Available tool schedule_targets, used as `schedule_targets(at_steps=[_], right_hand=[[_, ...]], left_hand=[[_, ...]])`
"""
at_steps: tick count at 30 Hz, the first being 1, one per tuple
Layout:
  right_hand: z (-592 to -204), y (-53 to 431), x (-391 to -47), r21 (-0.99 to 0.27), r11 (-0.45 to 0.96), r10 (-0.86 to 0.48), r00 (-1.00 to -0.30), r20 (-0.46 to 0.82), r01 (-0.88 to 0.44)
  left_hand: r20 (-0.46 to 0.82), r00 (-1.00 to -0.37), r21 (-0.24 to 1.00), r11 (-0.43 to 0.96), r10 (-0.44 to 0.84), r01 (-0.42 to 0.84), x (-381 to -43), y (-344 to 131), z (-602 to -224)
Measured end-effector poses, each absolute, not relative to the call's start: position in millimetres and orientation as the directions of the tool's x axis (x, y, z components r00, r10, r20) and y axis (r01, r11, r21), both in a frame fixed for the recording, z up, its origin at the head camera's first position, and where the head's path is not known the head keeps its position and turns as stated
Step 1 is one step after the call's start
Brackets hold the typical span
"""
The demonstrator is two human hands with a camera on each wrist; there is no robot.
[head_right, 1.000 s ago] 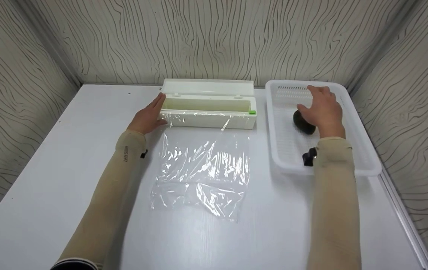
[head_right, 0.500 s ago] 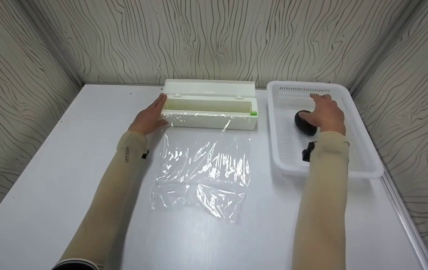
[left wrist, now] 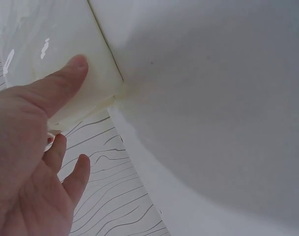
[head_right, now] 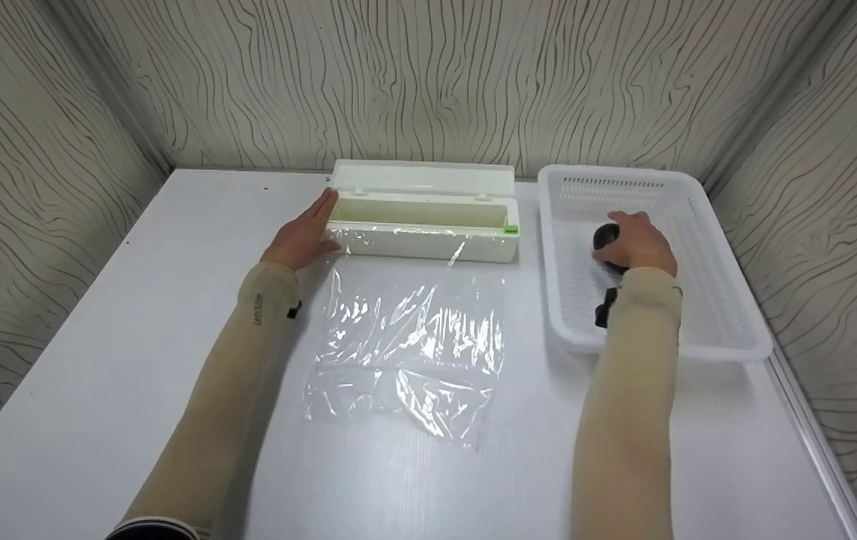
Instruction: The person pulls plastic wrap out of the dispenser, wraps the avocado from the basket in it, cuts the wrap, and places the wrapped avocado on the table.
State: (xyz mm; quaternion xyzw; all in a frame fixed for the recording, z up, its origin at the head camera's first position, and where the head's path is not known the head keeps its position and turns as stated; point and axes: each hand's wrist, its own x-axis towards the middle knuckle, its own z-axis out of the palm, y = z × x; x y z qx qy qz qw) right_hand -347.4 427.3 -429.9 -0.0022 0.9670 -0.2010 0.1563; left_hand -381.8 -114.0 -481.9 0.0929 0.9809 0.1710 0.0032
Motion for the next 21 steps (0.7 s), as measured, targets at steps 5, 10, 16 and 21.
schedule_targets(at_steps=[5,10,16,21], right_hand=[[-434.3,426.9,-348.1,-0.400,0.914,-0.060,-0.947,-0.315,0.075],[-437.1,428.0,-349.1,-0.377,0.924,-0.056,-0.951,-0.304,0.066],[-436.0,429.0,-347.2,-0.370,0.927,-0.062,-0.949,-0.308,0.060],[-433.9,429.3,-347.4,-0.371,0.927,-0.061,-0.951,-0.303,0.059]], left_hand=[[0.017,-0.984,0.362,0.917,0.176,0.170,-382.1,-114.9,-482.2],[0.008,-0.985,0.368,0.915,0.173,0.164,-383.3,-113.9,-482.7],[0.006,-0.982,0.373,0.911,0.187,0.175,-383.2,-114.1,-481.7],[0.029,-0.978,0.352,0.913,0.208,0.205,-381.7,-116.3,-481.0]])
